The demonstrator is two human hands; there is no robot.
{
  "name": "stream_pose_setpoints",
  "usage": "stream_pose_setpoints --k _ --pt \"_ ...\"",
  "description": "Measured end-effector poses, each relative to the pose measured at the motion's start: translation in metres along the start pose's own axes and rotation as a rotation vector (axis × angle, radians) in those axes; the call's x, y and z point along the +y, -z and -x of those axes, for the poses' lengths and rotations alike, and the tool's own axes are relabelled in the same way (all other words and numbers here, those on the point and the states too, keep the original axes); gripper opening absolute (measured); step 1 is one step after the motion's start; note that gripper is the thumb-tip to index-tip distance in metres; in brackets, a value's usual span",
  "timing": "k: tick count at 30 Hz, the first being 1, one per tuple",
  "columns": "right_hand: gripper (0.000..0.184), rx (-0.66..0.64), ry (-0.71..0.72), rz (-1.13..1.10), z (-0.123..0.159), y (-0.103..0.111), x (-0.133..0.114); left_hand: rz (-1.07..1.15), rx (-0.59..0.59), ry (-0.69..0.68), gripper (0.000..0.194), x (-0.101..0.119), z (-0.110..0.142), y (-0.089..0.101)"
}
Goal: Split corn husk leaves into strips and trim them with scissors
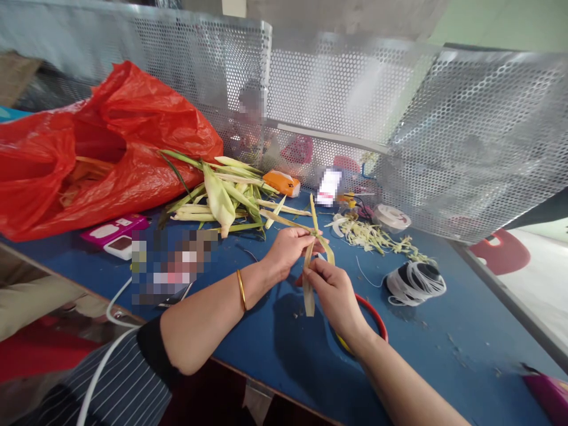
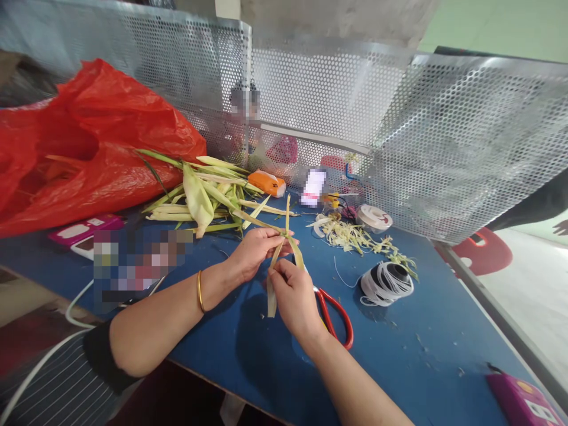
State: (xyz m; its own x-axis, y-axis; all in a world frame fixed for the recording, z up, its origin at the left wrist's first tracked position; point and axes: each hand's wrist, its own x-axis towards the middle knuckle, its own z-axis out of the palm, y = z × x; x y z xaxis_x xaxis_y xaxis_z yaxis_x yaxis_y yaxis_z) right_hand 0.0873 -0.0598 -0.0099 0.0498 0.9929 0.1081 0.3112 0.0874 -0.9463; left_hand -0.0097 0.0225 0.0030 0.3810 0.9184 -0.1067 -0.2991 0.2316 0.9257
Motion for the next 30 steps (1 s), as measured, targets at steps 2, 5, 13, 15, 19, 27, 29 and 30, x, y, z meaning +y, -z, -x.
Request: stream_pose_setpoints --k 2,5,13,15,19,27,29,30 --pt "0.025 -0.003 0.002 -0.003 0.000 -0.002 0.002 -0.002 0.002 0.001 0.015 -0.001 0.000 0.000" --pt "0.027 -0.004 0.012 0.029 0.001 -0.003 0.003 -0.003 -0.003 -0.004 0.014 -0.001 -0.001 0.001" --pt "0.026 0.415 0.299 0.548 -0.003 0.021 -0.005 -0.071 -0.029 -0.006 0.019 0.013 -0.002 0.007" --pt "0.029 0.425 0.225 0.443 -0.010 0.025 0.000 -0.086 -0.079 0.005 0.021 0.016 -0.001 0.008" --pt "0.033 0.137 -0.002 0.176 -0.020 0.024 0.013 -0.117 -0.097 -0.003 0.017 0.010 0.000 0.007" --pt "0.035 0.195 0.129 0.623 -0.013 0.035 -0.002 -0.315 -0.028 -0.110 0.009 0.002 -0.001 0.004" --pt "0.034 0.187 0.143 0.673 -0.013 0.040 -0.005 -0.287 -0.042 -0.067 0.011 0.004 0.001 0.003" --pt "0.033 0.187 0.149 0.689 -0.013 0.042 -0.006 -0.272 -0.044 -0.053 0.012 0.004 0.001 0.002"
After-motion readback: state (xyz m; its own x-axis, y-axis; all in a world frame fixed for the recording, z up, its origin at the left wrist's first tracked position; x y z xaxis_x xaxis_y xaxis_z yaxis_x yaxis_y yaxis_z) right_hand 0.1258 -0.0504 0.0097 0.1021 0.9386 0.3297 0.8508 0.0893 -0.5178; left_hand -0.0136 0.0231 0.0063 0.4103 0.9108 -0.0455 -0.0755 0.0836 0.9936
